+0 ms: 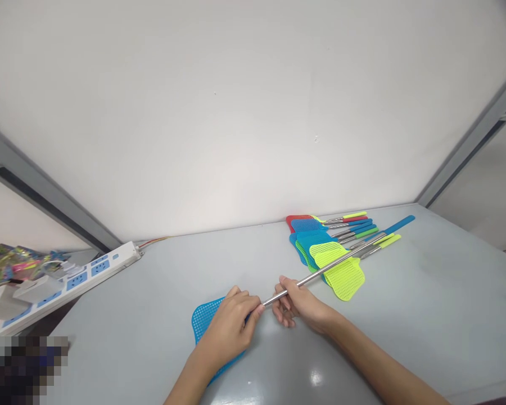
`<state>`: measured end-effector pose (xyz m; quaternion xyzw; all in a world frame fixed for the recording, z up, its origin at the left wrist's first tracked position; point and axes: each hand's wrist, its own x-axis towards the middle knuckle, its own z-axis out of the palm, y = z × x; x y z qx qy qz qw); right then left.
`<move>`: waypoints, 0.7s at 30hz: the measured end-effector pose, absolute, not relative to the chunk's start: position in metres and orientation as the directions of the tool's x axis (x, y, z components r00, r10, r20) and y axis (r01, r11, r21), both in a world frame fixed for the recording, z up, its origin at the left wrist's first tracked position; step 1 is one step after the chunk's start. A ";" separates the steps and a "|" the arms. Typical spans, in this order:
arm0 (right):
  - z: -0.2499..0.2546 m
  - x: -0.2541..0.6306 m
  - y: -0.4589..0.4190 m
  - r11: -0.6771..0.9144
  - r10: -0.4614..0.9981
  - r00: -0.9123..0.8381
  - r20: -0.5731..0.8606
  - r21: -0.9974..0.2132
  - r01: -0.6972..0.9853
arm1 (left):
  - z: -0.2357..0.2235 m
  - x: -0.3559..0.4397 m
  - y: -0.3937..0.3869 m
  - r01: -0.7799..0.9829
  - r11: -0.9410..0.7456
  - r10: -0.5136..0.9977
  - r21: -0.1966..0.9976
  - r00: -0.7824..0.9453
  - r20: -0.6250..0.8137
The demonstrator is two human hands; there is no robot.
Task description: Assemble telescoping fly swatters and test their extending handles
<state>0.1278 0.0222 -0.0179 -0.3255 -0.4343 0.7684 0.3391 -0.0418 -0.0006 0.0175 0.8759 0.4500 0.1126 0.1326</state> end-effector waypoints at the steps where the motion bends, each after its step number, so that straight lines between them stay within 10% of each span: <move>1: -0.019 0.128 0.023 -0.389 0.808 -0.556 -0.197 -0.886 -0.251 | 0.018 -0.041 0.000 0.761 -0.568 0.815 0.315 0.572 0.089; 21: -0.014 0.127 0.027 -0.346 0.934 -0.217 -0.285 -0.871 -0.349 | 0.012 -0.041 0.010 0.726 -0.597 0.797 0.341 0.489 0.354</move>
